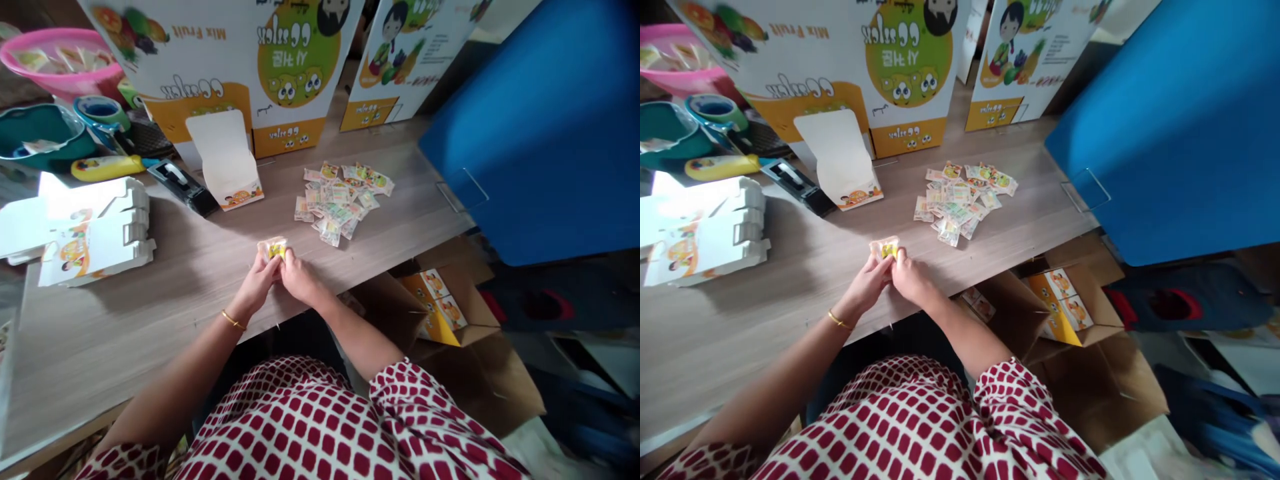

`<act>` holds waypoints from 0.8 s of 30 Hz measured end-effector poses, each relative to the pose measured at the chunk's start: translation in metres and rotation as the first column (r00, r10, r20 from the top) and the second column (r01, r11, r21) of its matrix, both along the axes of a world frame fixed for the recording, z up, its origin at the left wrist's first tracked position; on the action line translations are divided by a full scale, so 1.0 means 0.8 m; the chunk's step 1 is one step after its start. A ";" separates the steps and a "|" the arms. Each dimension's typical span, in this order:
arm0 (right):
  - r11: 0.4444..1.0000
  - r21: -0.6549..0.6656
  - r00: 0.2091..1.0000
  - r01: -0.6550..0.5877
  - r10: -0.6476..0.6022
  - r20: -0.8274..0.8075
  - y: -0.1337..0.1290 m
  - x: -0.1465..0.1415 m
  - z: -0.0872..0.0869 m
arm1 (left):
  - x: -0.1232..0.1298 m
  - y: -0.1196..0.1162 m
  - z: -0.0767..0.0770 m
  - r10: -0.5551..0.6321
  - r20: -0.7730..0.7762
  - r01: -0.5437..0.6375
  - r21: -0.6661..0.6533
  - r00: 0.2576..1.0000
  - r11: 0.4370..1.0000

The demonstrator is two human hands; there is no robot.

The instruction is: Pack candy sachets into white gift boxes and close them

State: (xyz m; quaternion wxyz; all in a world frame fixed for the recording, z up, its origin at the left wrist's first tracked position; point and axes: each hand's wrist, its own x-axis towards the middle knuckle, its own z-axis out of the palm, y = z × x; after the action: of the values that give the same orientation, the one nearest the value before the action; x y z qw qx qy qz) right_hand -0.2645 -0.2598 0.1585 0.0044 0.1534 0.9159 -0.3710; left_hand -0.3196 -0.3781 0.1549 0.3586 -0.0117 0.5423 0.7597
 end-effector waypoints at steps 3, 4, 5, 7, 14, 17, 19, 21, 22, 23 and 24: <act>0.982 -0.049 0.979 -0.182 0.186 0.084 0.056 -0.002 0.012 | -0.004 -0.011 -0.005 -0.052 -0.049 0.047 -0.096 0.997 0.994; 0.986 -0.032 0.985 -0.162 0.164 0.059 0.083 -0.005 0.017 | -0.007 -0.016 -0.004 -0.069 -0.105 0.054 -0.139 0.992 0.989; 0.996 0.028 0.997 -0.082 0.081 0.018 0.109 -0.009 0.021 | -0.010 -0.020 -0.002 -0.085 -0.188 0.049 -0.190 0.979 0.981; 0.959 0.224 0.984 0.175 -0.163 -0.070 0.159 -0.020 0.026 | -0.016 -0.027 0.005 -0.158 -0.413 0.023 -0.313 0.897 0.950; 0.859 0.443 0.965 0.258 -0.248 -0.083 0.245 -0.055 0.015 | -0.007 -0.025 0.015 -0.643 -0.761 -0.256 -0.641 0.088 0.724; 0.837 0.525 0.988 0.152 -0.148 -0.049 0.267 -0.078 0.019 | -0.005 -0.020 0.003 -0.657 -0.754 -0.342 -0.612 -0.020 0.713; 0.838 0.539 0.992 0.083 -0.121 0.036 0.281 -0.095 0.024 | -0.009 -0.018 -0.005 -0.633 -0.773 -0.359 -0.579 -0.044 0.732; 0.842 0.533 0.988 0.081 -0.138 0.067 0.291 -0.107 0.031 | -0.015 -0.017 -0.010 -0.627 -0.778 -0.365 -0.572 -0.043 0.734; 0.841 0.531 0.986 0.105 -0.157 0.053 0.292 -0.110 0.035 | -0.018 -0.017 -0.012 -0.632 -0.774 -0.360 -0.579 -0.040 0.732; 0.836 0.532 0.984 0.138 -0.178 0.024 0.289 -0.111 0.039 | -0.019 -0.017 -0.013 -0.636 -0.770 -0.349 -0.587 -0.036 0.730; 0.826 0.537 0.981 0.173 -0.196 -0.016 0.282 -0.110 0.042 | -0.020 -0.017 -0.013 -0.635 -0.772 -0.337 -0.590 -0.031 0.734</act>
State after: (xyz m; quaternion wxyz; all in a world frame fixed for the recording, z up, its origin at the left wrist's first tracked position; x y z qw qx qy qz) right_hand -0.3523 -0.0342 0.1922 -0.0562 0.2436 0.9634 -0.0963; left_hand -0.3355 -0.3916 0.1442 -0.0773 0.4739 0.8443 0.2379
